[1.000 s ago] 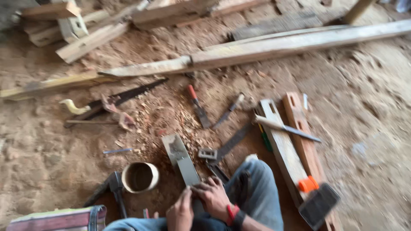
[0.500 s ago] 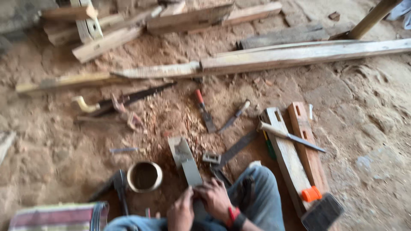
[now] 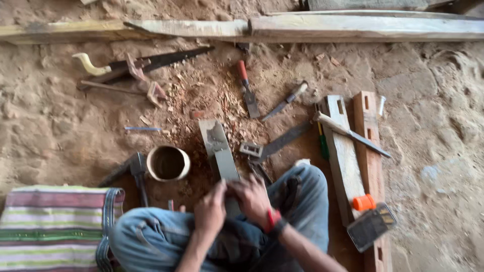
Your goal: The person sits on the ground and sharpens a small metal tool on a grinding stone. They repeatedly rub the tool against the stone, occasionally dipping it into a container of liquid, and inspect the edge between strokes.
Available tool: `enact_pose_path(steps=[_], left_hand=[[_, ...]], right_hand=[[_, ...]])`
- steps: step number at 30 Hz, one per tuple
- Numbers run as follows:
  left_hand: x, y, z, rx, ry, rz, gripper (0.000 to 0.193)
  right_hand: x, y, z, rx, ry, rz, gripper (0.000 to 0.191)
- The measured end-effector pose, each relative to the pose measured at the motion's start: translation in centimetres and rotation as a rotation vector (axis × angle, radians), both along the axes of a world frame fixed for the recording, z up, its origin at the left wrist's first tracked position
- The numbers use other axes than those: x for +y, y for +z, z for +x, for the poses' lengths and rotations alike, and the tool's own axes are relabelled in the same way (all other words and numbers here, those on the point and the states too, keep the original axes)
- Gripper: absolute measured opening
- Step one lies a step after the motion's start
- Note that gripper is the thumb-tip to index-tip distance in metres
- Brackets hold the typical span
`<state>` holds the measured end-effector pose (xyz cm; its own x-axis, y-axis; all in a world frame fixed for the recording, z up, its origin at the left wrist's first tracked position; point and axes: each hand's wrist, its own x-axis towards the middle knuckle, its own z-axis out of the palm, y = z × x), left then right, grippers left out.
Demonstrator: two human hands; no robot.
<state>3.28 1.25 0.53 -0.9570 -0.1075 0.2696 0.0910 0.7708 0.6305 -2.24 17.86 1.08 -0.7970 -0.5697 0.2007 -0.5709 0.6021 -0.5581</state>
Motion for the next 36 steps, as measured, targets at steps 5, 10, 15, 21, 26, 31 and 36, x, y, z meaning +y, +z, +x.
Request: enact_pose_path(steps=[5,10,15,21,26,31,36], left_hand=[[-1.7,0.1,-4.3,-0.249,-0.008,-0.101,0.048],[-1.7,-0.3,-6.9,-0.167,0.086,0.015,0.045],[0.1,-0.6,1.1,-0.211,0.021,0.012,0.046],[-1.9,0.5,-5.2,-0.197,0.045,-0.169,0.047],[-1.2,1.0,-5.6,-0.214,0.044,-0.101,0.043],[0.5,1.1,0.9,-0.214,-0.038,-0.044,0.028],[-0.9,1.5,-5.1,-0.298,-0.097,-0.25,0.039]], right_hand=[[-1.6,0.2,-3.6,0.133,0.016,0.055,0.046],[-3.0,0.5,-7.0,0.072,-0.014,0.082,0.045],[0.0,1.0,0.9,0.021,0.01,0.046,0.052],[-2.4,0.0,-5.1,0.009,-0.053,0.123,0.049],[-1.9,0.1,-5.3,0.085,0.002,0.058,0.047],[1.4,-0.1,1.3,0.016,0.027,0.056,0.049],[0.2,-2.1,-4.4,0.087,0.035,0.094,0.04]])
